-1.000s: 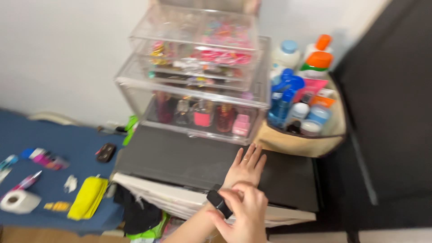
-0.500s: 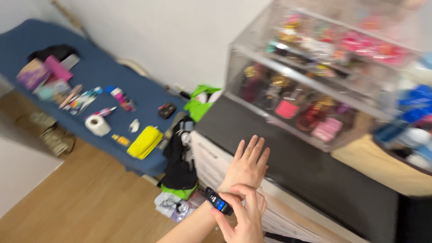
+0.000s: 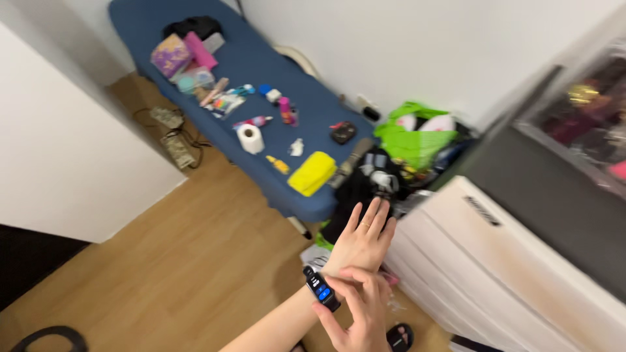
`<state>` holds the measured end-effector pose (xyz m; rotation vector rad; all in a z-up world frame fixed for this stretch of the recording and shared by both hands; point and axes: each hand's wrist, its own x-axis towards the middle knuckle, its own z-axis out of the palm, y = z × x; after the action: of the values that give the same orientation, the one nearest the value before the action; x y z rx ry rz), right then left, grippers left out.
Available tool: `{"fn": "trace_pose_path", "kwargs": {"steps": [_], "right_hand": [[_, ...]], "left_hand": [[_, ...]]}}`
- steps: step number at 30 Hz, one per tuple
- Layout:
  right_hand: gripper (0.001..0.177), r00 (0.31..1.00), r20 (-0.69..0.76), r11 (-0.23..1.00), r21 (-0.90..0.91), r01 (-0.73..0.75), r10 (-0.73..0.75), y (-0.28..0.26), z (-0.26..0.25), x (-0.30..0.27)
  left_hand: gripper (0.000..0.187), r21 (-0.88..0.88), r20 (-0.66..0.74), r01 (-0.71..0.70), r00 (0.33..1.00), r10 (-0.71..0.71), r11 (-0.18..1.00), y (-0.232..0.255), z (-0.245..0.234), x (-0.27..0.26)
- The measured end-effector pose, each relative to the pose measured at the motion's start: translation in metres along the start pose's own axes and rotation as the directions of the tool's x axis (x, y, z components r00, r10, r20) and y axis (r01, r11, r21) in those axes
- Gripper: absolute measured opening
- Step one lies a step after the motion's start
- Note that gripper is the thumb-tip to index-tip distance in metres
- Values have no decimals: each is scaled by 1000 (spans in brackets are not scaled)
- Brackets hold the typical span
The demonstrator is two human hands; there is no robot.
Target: The person organizes personal items by placing hair ties and a hair bow into a clear plastic drawer unit, then packs a wash bag with toiletries and places it on top of the unit. They also place a small bottle into a side pouch and wipe the top of the storage unit with a tissue.
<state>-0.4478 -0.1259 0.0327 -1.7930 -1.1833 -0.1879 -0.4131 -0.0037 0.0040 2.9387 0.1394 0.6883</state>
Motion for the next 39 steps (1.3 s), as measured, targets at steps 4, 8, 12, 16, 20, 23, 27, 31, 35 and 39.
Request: {"fn": "trace_pose_path", "kwargs": {"steps": [4, 8, 12, 16, 20, 23, 27, 31, 35, 39], "right_hand": [[53, 996, 56, 993, 97, -71, 66, -27, 65, 2], [50, 988, 26, 983, 99, -155, 153, -33, 115, 16], [43, 980, -14, 979, 31, -199, 200, -8, 148, 51], [36, 942, -27, 942, -15, -336, 336, 27, 168, 79], [30, 895, -54, 896, -15, -444, 443, 75, 204, 109], [26, 827, -19, 827, 18, -562, 562, 124, 240, 124], [30, 746, 17, 746, 2, -666, 666, 185, 292, 133], [30, 679, 84, 683, -27, -730, 730, 231, 346, 140], [31, 570, 200, 592, -70, -803, 797, 264, 402, 154], [31, 464, 253, 491, -54, -870, 849, 294, 476, 174]], "left_hand": [[54, -63, 76, 119, 991, -114, 991, -68, -15, -46], [52, -12, 94, 181, 979, -179, 983, -131, -38, -91], [49, -2, 87, 283, 956, -282, 959, -196, -49, -100], [47, -156, 63, 407, 914, -402, 900, -249, -47, -98], [42, -239, 113, 570, 820, -560, 786, -309, -34, -87], [44, -274, 206, 660, 751, -627, 700, -362, -8, -82], [50, -291, 356, 790, 614, -705, 540, -430, 47, -84], [63, -306, 501, 891, 451, -739, 336, -508, 118, -92], [77, -218, 581, 971, 207, -788, 95, -601, 191, -86], [83, -272, 648, 920, -41, -761, -282, -685, 246, -78]]}}
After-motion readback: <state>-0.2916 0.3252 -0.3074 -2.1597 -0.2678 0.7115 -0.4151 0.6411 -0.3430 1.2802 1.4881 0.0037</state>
